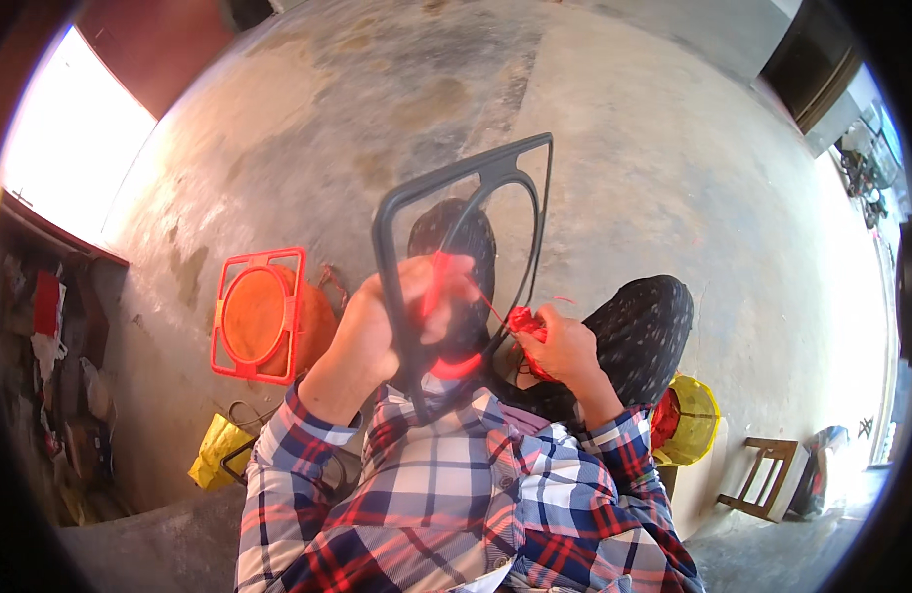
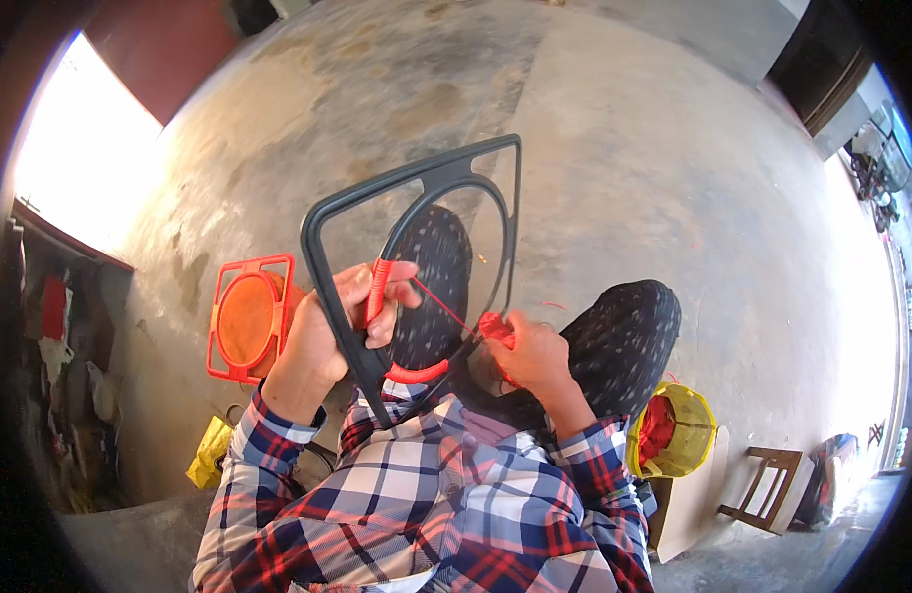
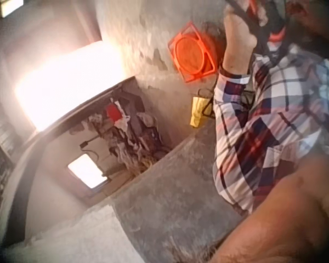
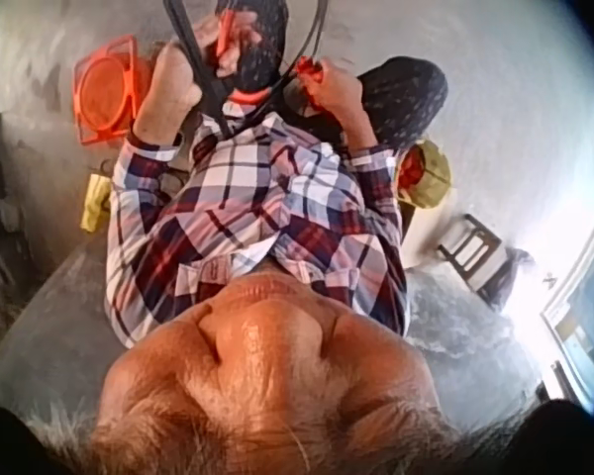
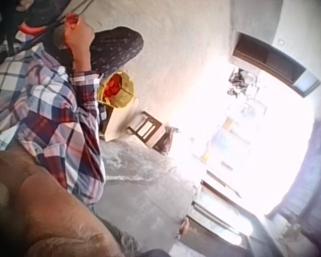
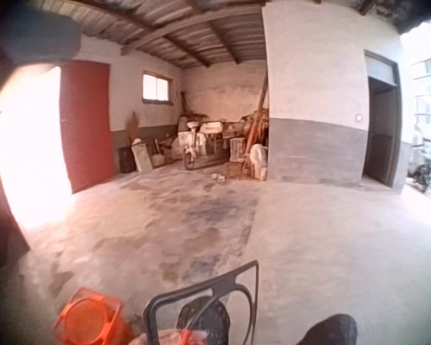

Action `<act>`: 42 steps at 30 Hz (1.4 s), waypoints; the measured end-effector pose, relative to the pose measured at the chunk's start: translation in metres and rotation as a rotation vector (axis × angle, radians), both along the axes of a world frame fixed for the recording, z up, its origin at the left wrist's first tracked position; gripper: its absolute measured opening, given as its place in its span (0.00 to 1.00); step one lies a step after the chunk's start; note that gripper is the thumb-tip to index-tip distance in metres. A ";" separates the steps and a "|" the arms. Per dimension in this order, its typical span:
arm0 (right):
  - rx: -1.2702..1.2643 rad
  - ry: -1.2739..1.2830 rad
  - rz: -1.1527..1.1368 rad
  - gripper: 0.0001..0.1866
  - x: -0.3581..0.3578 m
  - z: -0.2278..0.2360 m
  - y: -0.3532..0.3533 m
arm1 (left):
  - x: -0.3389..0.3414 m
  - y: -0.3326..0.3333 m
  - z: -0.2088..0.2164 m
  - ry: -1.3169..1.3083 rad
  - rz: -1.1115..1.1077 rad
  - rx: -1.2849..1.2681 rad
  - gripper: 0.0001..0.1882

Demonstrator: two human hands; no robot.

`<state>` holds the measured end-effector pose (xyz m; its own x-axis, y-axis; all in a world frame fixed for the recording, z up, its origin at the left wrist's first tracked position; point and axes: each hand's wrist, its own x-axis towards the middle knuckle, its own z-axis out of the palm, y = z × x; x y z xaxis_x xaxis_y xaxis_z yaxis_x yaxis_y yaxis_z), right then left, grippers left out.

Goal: The person winds red string onto a black plastic furniture frame by hand.

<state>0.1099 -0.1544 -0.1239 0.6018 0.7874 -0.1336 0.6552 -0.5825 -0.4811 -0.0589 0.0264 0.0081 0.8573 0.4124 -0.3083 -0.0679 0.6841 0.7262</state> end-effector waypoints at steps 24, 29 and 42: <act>1.169 1.284 0.086 0.25 -0.004 0.088 0.027 | 0.028 -0.026 -0.013 0.042 0.017 -0.128 0.11; 1.107 1.245 0.039 0.31 -0.010 0.099 0.028 | 0.029 -0.032 -0.008 -0.054 -0.085 -0.181 0.07; 1.563 1.784 -0.037 0.23 0.052 0.060 -0.006 | 0.005 -0.003 -0.015 -0.239 0.085 -0.121 0.26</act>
<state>0.1616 -0.1607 -0.0638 0.6281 0.7696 0.1154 -0.7273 0.6332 -0.2646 -0.0541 0.0231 -0.0070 0.8756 0.4582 -0.1530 -0.2882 0.7497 0.5957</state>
